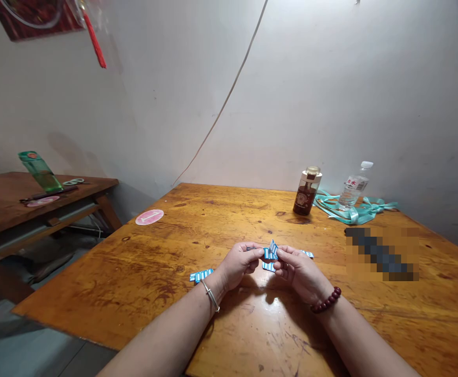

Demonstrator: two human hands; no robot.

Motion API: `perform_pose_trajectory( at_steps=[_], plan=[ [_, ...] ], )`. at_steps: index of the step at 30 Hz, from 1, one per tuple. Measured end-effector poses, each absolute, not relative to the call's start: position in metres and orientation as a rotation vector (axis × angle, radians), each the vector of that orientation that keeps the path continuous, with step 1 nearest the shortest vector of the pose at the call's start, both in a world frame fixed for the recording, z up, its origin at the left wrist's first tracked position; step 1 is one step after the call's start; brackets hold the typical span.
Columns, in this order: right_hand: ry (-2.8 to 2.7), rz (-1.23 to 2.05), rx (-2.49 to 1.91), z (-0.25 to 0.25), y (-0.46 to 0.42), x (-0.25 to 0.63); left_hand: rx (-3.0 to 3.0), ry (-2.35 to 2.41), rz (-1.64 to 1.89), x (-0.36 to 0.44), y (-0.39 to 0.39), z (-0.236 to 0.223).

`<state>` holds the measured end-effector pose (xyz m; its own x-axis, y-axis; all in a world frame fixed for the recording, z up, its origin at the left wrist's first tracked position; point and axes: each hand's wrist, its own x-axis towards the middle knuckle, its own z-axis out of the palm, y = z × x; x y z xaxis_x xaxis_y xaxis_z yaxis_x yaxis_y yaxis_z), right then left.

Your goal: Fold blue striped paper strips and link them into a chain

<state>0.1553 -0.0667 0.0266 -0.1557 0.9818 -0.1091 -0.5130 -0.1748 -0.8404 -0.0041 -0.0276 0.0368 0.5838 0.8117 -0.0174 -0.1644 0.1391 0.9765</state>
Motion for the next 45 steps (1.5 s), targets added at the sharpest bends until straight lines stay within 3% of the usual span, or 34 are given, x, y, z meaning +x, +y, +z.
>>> perform_pose_trajectory(
  at_steps=[32, 45],
  plan=[
    [-0.655, 1.845, -0.784, 0.026, -0.0687, 0.1531, 1.504, 0.808, 1.011, 0.0008, -0.0283, 0.0329],
    [-0.981, 1.323, -1.055, 0.0286, -0.0686, 0.1496, 1.474, 0.891, 1.001, 0.0017, -0.0255, 0.0328]
  ],
)
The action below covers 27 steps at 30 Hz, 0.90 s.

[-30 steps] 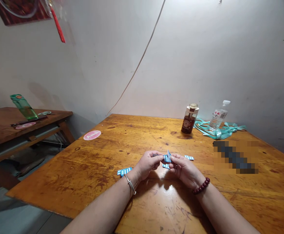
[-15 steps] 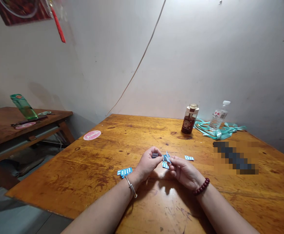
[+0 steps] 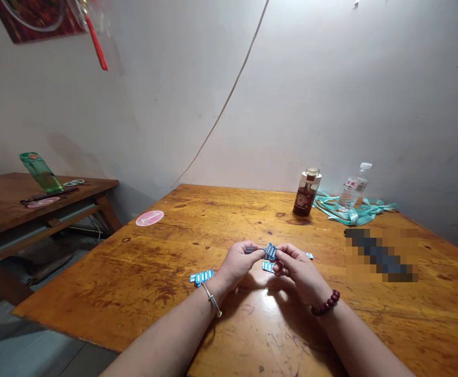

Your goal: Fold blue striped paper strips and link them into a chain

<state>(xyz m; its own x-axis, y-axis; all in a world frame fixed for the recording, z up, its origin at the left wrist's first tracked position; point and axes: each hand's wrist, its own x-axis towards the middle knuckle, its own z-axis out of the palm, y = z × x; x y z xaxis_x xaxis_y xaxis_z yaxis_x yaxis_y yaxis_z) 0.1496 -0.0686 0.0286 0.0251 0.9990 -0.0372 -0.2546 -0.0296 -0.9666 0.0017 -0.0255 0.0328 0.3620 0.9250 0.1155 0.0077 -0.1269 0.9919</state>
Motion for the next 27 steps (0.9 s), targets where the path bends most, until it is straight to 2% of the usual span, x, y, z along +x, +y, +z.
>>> perform_pose_trajectory(
  at_steps=[5, 19, 27],
  plan=[
    [-1.046, 1.271, -1.079, 0.032, -0.07, 0.149, 1.428, 0.91, 0.958, -0.002, -0.025, 0.035],
    [-0.786, 1.317, -1.005, 0.03, -0.064, 0.163, 1.208, 0.779, 0.918, -0.003, -0.022, 0.029],
    [-0.841, 1.312, -0.989, 0.033, -0.067, 0.16, 1.483, 0.848, 1.074, 0.0, -0.026, 0.031]
  ],
)
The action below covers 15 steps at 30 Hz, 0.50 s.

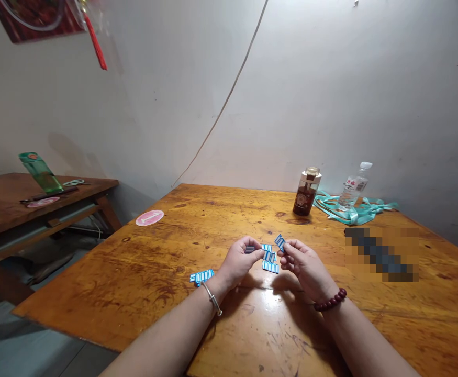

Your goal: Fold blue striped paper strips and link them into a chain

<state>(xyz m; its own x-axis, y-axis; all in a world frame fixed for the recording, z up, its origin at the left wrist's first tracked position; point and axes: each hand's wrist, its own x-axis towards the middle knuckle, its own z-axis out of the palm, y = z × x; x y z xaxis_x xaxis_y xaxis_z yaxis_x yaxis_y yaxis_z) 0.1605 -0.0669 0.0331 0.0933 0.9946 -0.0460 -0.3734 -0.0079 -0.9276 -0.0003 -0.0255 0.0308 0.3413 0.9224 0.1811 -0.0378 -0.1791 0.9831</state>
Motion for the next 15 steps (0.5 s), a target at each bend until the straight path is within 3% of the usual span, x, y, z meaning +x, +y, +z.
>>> perform_pose_trajectory(
  at_steps=[15],
  plan=[
    [-0.978, 1.24, -1.095, 0.048, -0.068, 0.182, 1.618, 0.775, 1.082, 0.001, -0.028, 0.033]
  ],
)
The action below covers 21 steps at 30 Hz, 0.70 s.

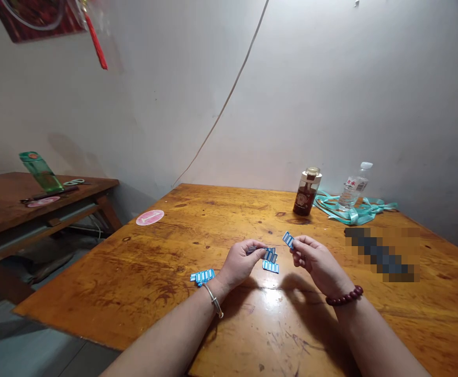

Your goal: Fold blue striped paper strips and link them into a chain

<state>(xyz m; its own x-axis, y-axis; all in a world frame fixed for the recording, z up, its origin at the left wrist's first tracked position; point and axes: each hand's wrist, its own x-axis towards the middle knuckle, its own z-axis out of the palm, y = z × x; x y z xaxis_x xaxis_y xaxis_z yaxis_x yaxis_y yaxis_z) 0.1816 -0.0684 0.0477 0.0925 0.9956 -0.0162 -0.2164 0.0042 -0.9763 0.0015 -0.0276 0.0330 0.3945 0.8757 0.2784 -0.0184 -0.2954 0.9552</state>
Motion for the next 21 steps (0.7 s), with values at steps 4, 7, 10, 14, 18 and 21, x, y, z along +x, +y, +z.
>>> perform_pose_trajectory(
  at_steps=[4, 7, 10, 14, 18, 21],
  plan=[
    [-1.173, 1.213, -1.255, 0.05, -0.07, 0.18, 1.555, 0.835, 1.113, 0.001, -0.025, 0.033],
    [-1.232, 1.237, -1.294, 0.052, -0.071, 0.178, 1.477, 0.881, 1.106, 0.001, -0.023, 0.032],
    [-1.305, 1.272, -1.331, 0.05, -0.072, 0.178, 1.384, 0.875, 1.069, 0.0, -0.02, 0.03],
    [-1.56, 1.478, -1.527, 0.034, -0.074, 0.176, 1.311, 0.856, 1.05, -0.001, -0.018, 0.027],
    [-1.798, 1.441, -1.771, 0.017, -0.075, 0.169, 1.334, 0.856, 1.028, 0.0, -0.018, 0.026],
    [-1.86, 1.242, -1.802, 0.017, -0.075, 0.168, 1.368, 0.861, 0.991, 0.0, -0.019, 0.024]
  ],
)
